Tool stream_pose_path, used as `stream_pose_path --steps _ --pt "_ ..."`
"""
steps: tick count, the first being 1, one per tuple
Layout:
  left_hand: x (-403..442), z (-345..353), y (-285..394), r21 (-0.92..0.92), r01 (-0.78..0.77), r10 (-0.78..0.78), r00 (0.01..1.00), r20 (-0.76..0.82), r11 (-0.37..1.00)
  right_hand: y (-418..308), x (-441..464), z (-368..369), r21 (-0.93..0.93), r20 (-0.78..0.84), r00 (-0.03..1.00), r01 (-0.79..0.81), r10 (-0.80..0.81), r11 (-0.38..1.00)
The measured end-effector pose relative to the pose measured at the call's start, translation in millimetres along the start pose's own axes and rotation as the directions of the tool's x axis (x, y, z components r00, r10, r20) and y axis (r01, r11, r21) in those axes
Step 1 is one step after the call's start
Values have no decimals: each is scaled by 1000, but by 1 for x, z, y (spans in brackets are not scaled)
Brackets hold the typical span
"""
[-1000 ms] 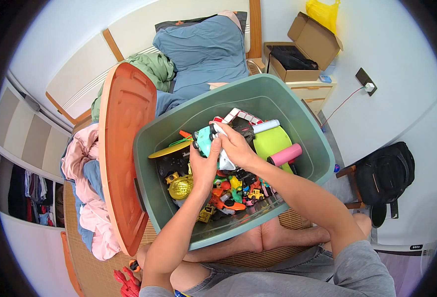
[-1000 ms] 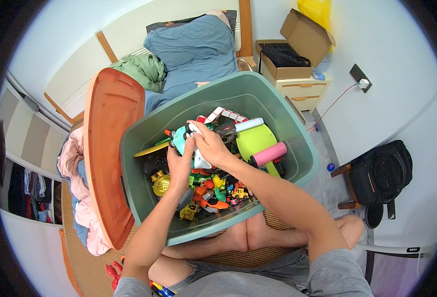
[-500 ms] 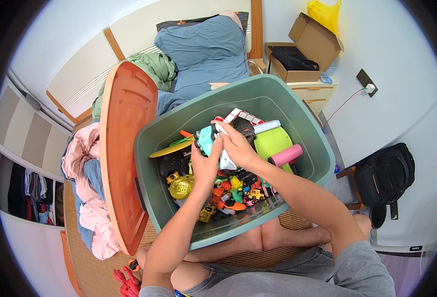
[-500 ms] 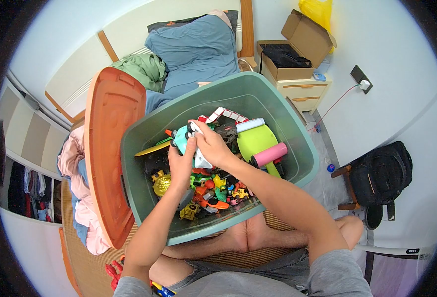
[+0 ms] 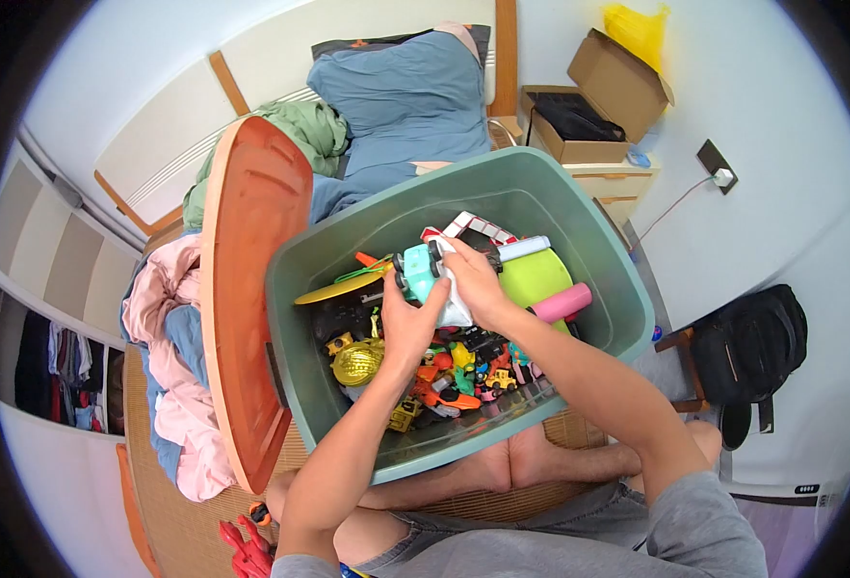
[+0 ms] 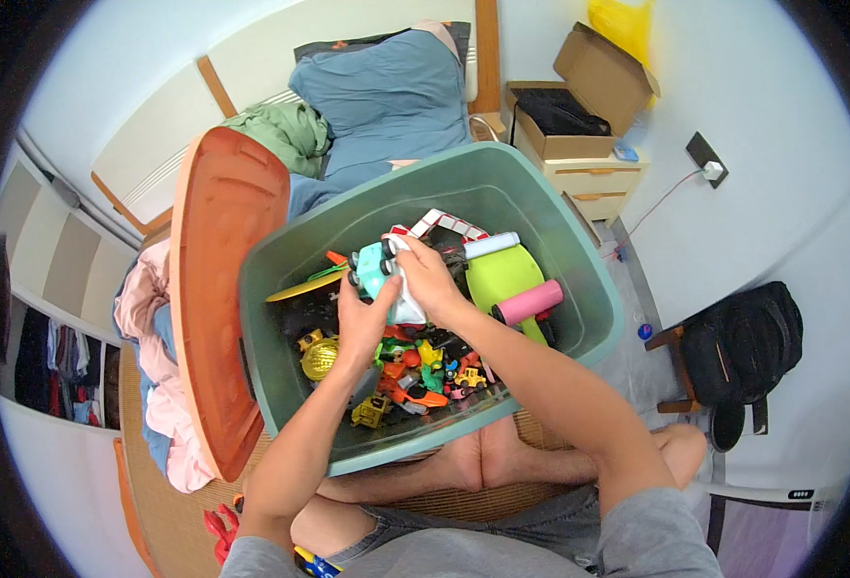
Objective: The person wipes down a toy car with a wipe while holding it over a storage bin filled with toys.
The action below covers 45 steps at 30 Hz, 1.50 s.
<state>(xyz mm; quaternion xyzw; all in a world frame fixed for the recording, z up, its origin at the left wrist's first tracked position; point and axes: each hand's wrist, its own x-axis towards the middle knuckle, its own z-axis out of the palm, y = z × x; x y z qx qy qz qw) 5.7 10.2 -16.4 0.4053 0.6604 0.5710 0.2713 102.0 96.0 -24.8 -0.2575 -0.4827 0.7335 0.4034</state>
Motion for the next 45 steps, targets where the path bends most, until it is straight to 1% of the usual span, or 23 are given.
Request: stream_pose_path --steps 1,3,4,5,8,10,13,15,17,19,22,25,26,27,29,30,31,33,34,35,37,42,45 --pt "-1 1 3 -72 54 -53 999 13 996 4 3 -1 -65 -36 999 32 -34 997" --pt "2 3 -3 -72 87 -87 996 2 994 7 4 -10 -475 -87 985 89 -147 876" --pt "3 4 -4 -44 75 -76 997 -23 996 9 5 -9 -511 -82 946 229 -312 828" --pt "2 3 -5 -41 97 -98 995 -18 994 11 6 -10 -485 -76 918 306 -388 819" --pt "7 2 -15 -68 120 -122 992 -28 990 -6 1 -8 -433 -28 950 269 -311 860" --pt "8 0 -16 1 95 -95 994 -53 995 -17 -6 -3 -439 122 969 246 -215 864" --pt "5 -1 -7 -24 134 -135 991 -24 991 -13 -9 4 -489 187 960 274 -207 828" --pt "5 -2 -5 -46 147 -147 989 -12 988 -12 -8 2 -502 173 967 250 -188 828" --pt "7 -3 -7 -68 158 -159 987 -9 985 4 1 -5 -483 131 953 301 -272 822" --pt "9 -3 -11 18 128 -128 992 -12 992 7 4 -9 -453 124 953 304 -278 838" --pt "9 -4 -13 130 96 -90 995 -48 987 8 6 -19 -554 -27 993 78 -112 829" --pt "9 -8 -5 190 25 -21 1000 -22 982 26 16 -31 -478 -113 989 29 -95 878" --pt "9 -7 -4 198 46 -44 999 -10 979 28 17 -36 -491 -116 976 104 -183 865" --pt "10 -7 -3 206 66 -67 998 1 976 19 14 -31 -494 -114 976 106 -185 863" --pt "11 -5 -8 193 61 -61 998 -9 979 1 8 -19 -414 -167 921 258 -352 873" --pt "11 -6 -8 204 71 -72 997 -2 976 -6 6 -15 -297 -193 918 281 -346 913" --pt "11 -7 -8 216 81 -84 996 6 973 -9 5 -14 -297 -190 919 281 -345 913" --pt "12 -9 -8 231 79 -86 996 16 970 -12 2 -14 -316 -29 950 286 -311 905" --pt "12 -9 -7 233 76 -83 996 21 969 -12 -1 -12 -468 40 937 324 -346 823" --pt "12 -9 -6 235 73 -82 996 27 969 -11 -3 -10 -469 40 938 323 -346 822" --pt "11 -10 -3 257 61 -67 998 15 964 -11 -4 -3 -646 210 805 540 -555 540" --pt "8 -16 2 326 -88 82 996 33 941 -12 -3 -5 -707 106 835 445 -540 550" --pt "7 -15 0 346 -124 112 992 54 930 -15 -3 -9 -545 -25 937 280 -350 790"
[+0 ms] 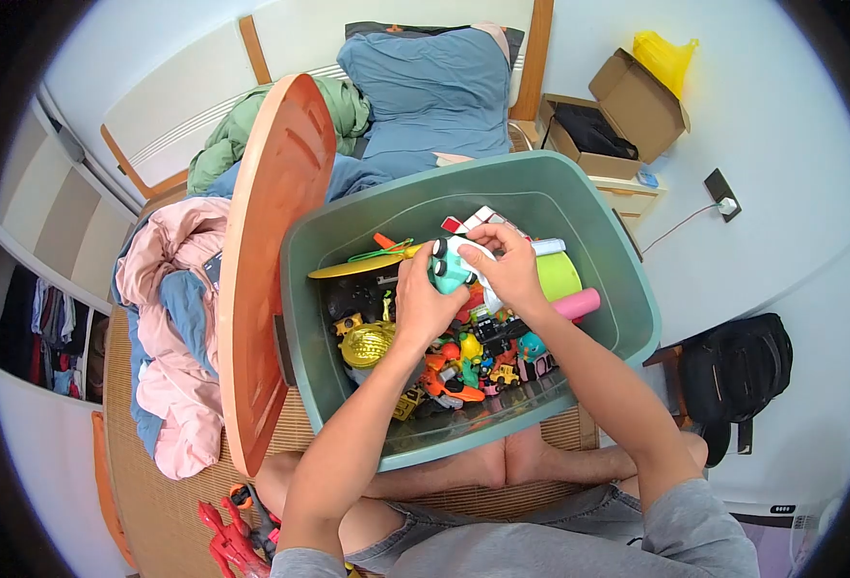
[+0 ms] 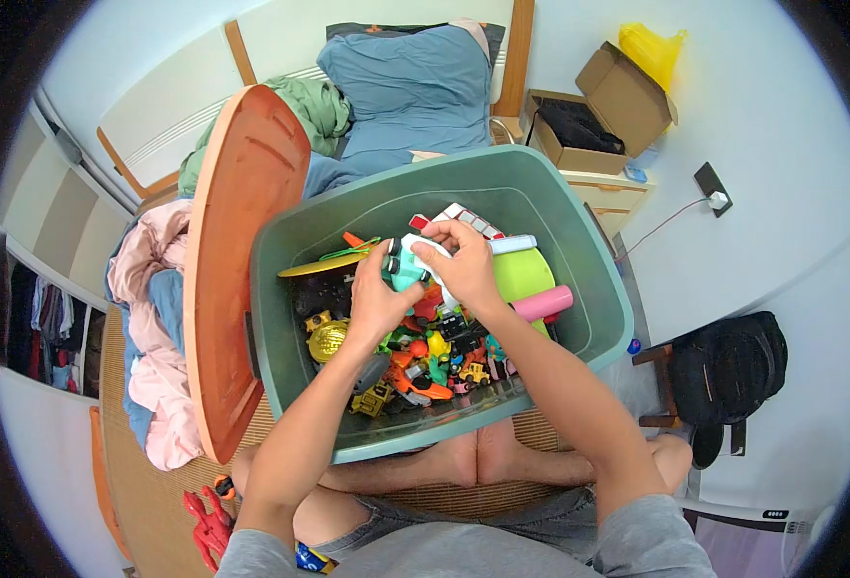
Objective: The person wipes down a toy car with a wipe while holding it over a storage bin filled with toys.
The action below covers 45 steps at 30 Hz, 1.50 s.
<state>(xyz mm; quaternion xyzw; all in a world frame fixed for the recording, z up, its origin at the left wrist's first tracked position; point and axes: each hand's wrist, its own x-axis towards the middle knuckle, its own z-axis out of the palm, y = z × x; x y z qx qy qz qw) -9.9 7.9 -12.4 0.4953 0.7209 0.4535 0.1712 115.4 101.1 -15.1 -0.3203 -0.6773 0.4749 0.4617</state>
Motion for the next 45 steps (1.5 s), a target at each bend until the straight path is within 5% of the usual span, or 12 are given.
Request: stream_pose_path --steps 2,8,14,23,25,28,36,42,45 --pt "-1 0 1 31 -16 17 1000 -10 999 0 0 -1 -9 12 1000 -26 26 1000" --pt "1 -11 5 40 -31 33 998 -51 999 -10 -1 3 -175 123 901 431 -415 885" --pt "-1 -11 10 98 -103 111 991 -76 990 -19 -1 4 -213 95 895 447 -437 869" --pt "-4 -7 13 84 -138 140 990 -14 987 -3 2 -4 -173 -38 987 149 -158 974" --pt "-4 -9 15 78 -252 250 968 37 964 -6 4 -6 -112 -54 991 118 -124 987" --pt "-4 -10 19 91 -302 294 951 91 949 -2 10 -7 15 -42 985 166 -165 986" --pt "1 -12 16 47 -357 352 932 91 933 2 12 -10 -41 37 979 202 -200 979" --pt "6 -11 11 67 -348 343 936 73 935 19 14 -11 159 -45 969 -233 243 959" --pt "11 -4 1 -310 -146 178 981 77 939 9 16 -14 384 -32 965 -228 260 895"
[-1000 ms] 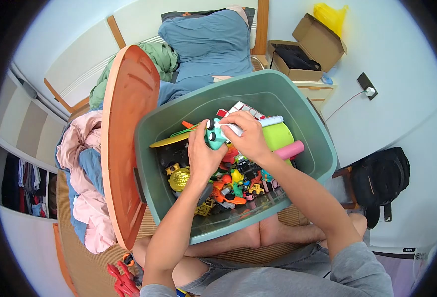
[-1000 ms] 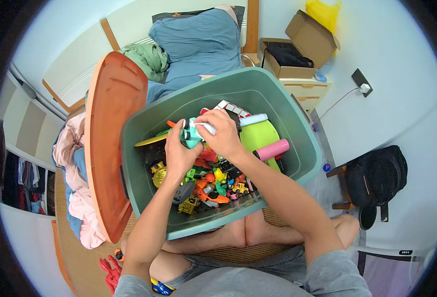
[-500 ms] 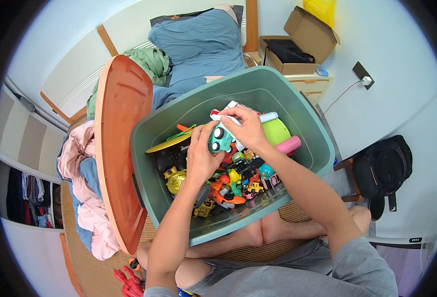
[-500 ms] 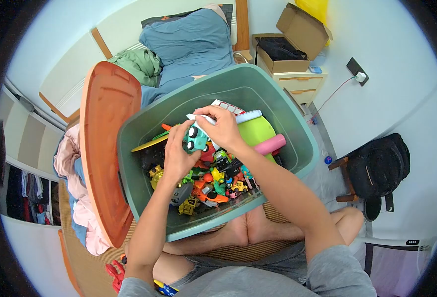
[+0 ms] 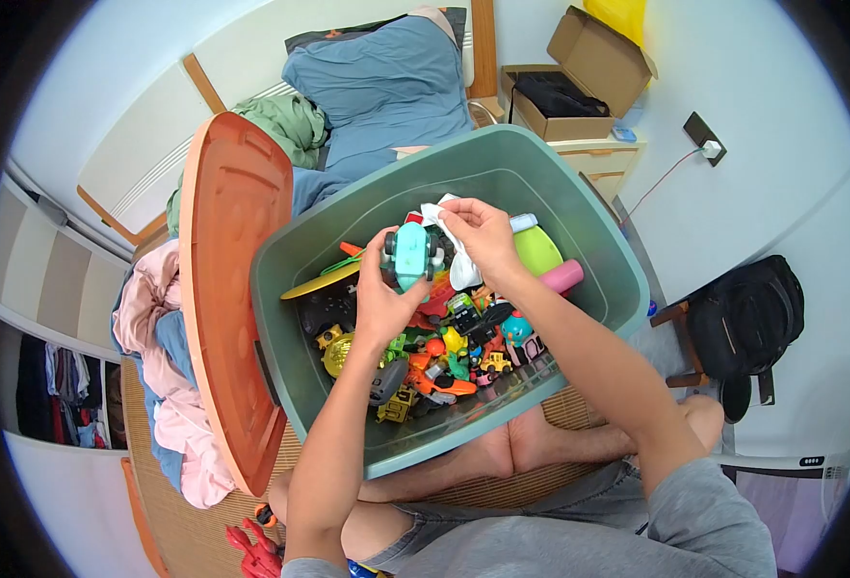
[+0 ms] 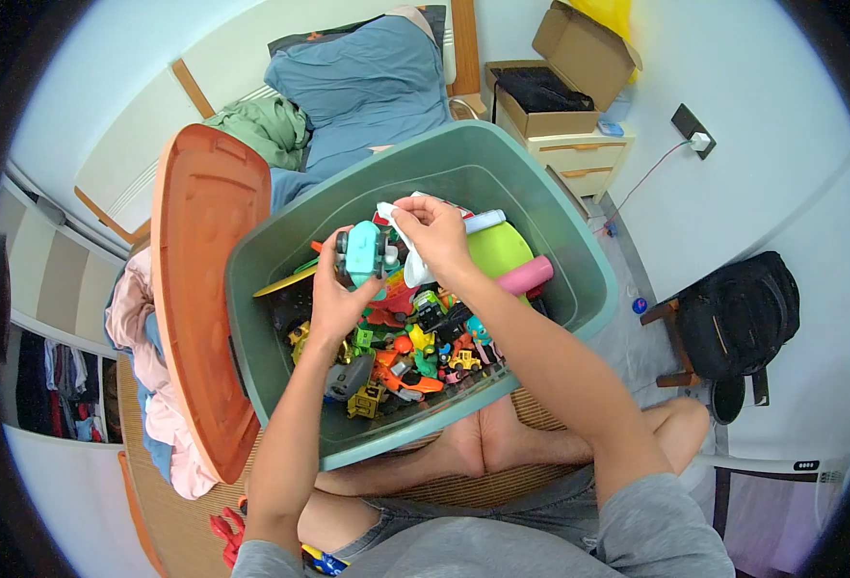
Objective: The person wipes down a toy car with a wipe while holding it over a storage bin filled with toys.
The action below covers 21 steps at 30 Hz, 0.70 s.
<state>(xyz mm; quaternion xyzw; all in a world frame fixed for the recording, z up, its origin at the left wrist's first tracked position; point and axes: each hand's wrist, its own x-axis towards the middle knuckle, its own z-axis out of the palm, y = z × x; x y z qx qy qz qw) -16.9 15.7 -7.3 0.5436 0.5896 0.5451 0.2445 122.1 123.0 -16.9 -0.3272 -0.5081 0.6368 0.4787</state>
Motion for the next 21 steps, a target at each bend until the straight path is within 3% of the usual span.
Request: stream_pose_path --steps 1,3,4,5,7,11,13,15,17,21 --pt "0 -1 1 2 1 -1 1000 -1 1000 -6 -2 2 2 1 1000 -1 1 1000" --pt "0 -4 3 -307 269 -244 963 118 913 -14 -5 6 42 109 993 49 -54 998" --pt "-1 -2 -3 -368 275 -257 962 98 888 -12 -7 7 0 167 983 73 -72 997" --pt "-3 -3 -5 -368 275 -257 961 99 888 -9 -7 7 -170 213 971 149 -112 974" --pt "-3 -6 -2 -531 384 -347 922 173 755 -3 -8 9 -204 230 965 173 -124 964" --pt "-4 -7 9 -605 430 -394 897 202 670 -5 -7 6 -213 253 961 168 -111 962" --pt "-4 -6 -1 -598 417 -389 903 184 685 -10 -9 6 -87 296 953 100 -70 991" --pt "-4 -7 -6 -590 405 -385 908 167 698 -12 -9 6 -85 305 951 83 -53 993" --pt "-2 -10 -8 -565 483 -357 875 326 669 -12 -9 6 -83 315 948 67 -38 994" --pt "-5 -9 5 -591 528 -397 849 350 610 -11 -8 8 -92 254 967 37 -13 995"
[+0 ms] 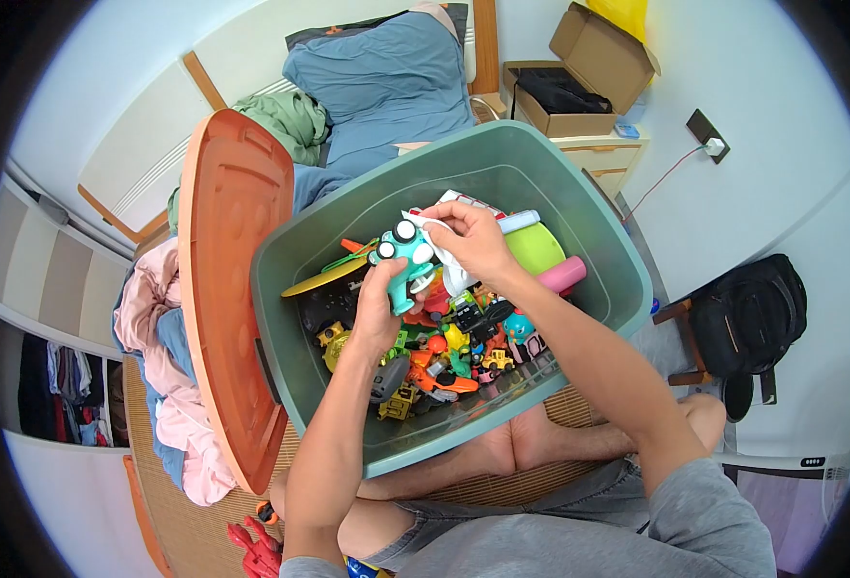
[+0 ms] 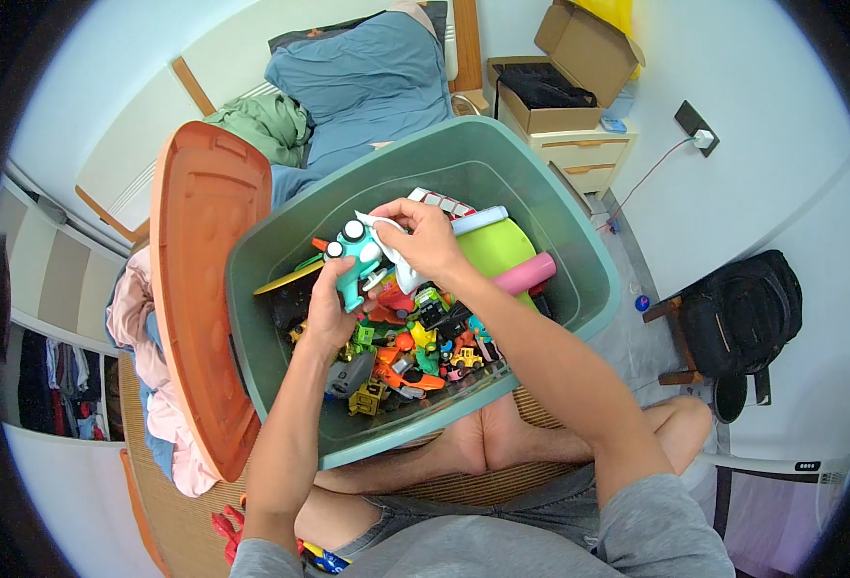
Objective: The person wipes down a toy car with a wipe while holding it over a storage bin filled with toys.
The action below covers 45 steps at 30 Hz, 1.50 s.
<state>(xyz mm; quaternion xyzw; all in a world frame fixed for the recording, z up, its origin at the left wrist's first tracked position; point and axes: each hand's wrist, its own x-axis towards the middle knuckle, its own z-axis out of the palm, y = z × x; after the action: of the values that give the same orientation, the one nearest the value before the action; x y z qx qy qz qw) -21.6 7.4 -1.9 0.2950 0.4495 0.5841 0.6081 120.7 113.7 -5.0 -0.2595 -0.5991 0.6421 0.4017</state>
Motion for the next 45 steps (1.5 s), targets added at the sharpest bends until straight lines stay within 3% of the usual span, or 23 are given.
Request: stream_pose_path --steps 2,4,8,10,12,14,16,19,22,24,32,37,41,43,45 --pt "-2 5 2 -90 32 -34 999 -21 995 -1 0 0 -28 -3 1000 21 -21 999" --pt "-2 8 4 -67 39 -42 998 -40 997 -1 -1 1 -27 9 997 78 -78 997" --pt "4 4 -2 -6 38 -38 994 -103 999 -4 -5 2 8 14 999 47 -47 999" --pt "5 4 -2 8 26 -25 993 -112 1000 0 -3 3 96 21 980 197 -200 976" --pt "6 6 -4 26 52 -45 972 -229 998 -1 -5 2 89 33 965 256 -260 962" --pt "6 3 -8 41 43 -32 969 -243 998 -4 -9 3 -332 180 849 528 -498 782" --pt "5 2 -10 -53 6 -17 979 -205 999 -9 -13 14 -362 170 859 511 -483 780" --pt "5 2 -5 -96 5 -22 984 -179 995 -14 -14 21 -508 196 768 611 -609 607" --pt "4 9 1 -158 2 -32 981 -192 988 -17 -16 23 -538 252 752 632 -609 558" --pt "7 7 -4 -156 -74 25 956 -292 985 -15 -15 23 -553 279 737 647 -615 525" --pt "17 -8 -6 -243 -300 225 929 -293 922 -14 -19 22 -503 507 665 745 -549 438" --pt "12 -2 -1 -161 -364 280 877 -391 917 -7 -15 23 -460 410 738 675 -535 578" --pt "9 6 2 -209 -433 315 846 -430 877 -6 -15 21 -485 404 744 668 -532 565" --pt "9 6 1 -204 -451 328 833 -445 869 -4 -17 21 -426 388 821 563 -419 708" --pt "9 7 1 -213 -478 340 815 -469 852 -4 -18 21 -428 385 842 526 -378 735"
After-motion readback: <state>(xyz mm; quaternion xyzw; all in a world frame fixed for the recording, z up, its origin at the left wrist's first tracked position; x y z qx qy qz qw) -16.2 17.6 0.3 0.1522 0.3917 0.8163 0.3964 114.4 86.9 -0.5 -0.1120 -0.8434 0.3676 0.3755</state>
